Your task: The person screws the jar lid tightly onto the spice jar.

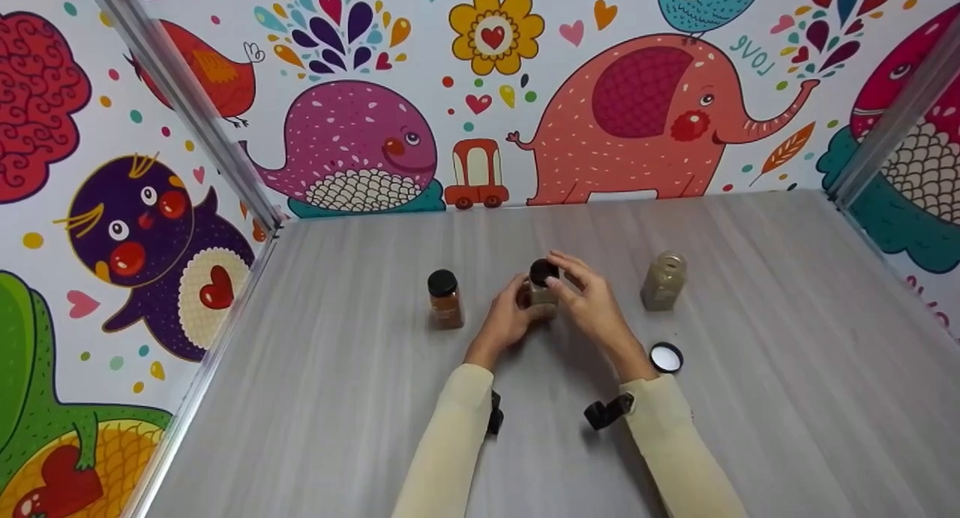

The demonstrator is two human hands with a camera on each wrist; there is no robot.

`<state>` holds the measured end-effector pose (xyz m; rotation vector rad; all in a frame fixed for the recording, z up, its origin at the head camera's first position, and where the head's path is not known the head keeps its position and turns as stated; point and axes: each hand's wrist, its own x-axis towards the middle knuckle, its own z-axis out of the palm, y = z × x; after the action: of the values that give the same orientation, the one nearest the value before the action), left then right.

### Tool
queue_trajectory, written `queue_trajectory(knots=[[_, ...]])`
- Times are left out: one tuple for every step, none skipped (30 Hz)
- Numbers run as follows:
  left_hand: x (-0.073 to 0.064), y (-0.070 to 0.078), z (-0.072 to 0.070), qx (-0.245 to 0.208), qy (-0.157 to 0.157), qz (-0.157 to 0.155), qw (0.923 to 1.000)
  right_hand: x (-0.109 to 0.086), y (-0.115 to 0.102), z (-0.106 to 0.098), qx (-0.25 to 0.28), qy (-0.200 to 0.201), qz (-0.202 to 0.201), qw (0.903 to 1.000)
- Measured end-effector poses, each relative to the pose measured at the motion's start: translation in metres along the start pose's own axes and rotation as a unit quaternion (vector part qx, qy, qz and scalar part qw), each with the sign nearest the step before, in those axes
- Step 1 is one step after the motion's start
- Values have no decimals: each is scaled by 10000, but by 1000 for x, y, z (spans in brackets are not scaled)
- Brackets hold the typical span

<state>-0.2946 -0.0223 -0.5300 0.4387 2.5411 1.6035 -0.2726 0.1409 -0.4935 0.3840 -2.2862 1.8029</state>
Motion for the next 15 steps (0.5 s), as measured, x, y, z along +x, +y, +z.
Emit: queue_trajectory(knots=[[0, 0, 0, -5, 9, 23, 10000, 0, 1, 0, 9, 3, 1, 10000], [0, -1, 0, 7, 20, 46, 10000, 0, 1, 0, 29, 17, -8, 10000], [0, -1, 0, 21, 27, 65, 10000, -1, 1, 0, 48, 47, -8, 10000], [-1, -1, 0, 24, 36, 96, 9999, -1, 2, 1, 66, 83, -13, 9999], [-1, -1, 0, 22, 46, 114, 9999, -1, 2, 1, 89, 122, -2, 9999], [-1, -1, 0, 27, 51, 111, 9999, -2, 2, 2, 99, 154, -10, 9998], [-1, -1, 0, 24, 62, 107, 9999, -2, 2, 2, 97, 179, -21, 9998], [-2, -1, 0, 14, 73, 93, 9999, -2, 3, 3, 100, 197, -18, 9998], [-2, -1, -1, -2, 79, 78, 9999, -2, 3, 3, 112, 210, -1, 9997], [-2, -1, -1, -14, 76, 65, 9999, -2, 4, 3, 120, 222, 16, 9997], [-2, -1, -1, -39, 70, 41, 10000, -2, 4, 3, 119, 232, 28, 9997], [-2, 0, -1, -48, 57, 17, 10000, -3, 4, 3, 127, 252, 40, 9996], [-3, 0, -1, -59, 51, -9, 10000, -3, 4, 3, 152, 269, 59, 9995], [-3, 1, -1, -78, 35, -54, 9999, -2, 4, 3, 196, 272, 73, 9994], [-3, 1, -1, -87, 24, -95, 9999, -2, 4, 3, 250, 273, 64, 9993]])
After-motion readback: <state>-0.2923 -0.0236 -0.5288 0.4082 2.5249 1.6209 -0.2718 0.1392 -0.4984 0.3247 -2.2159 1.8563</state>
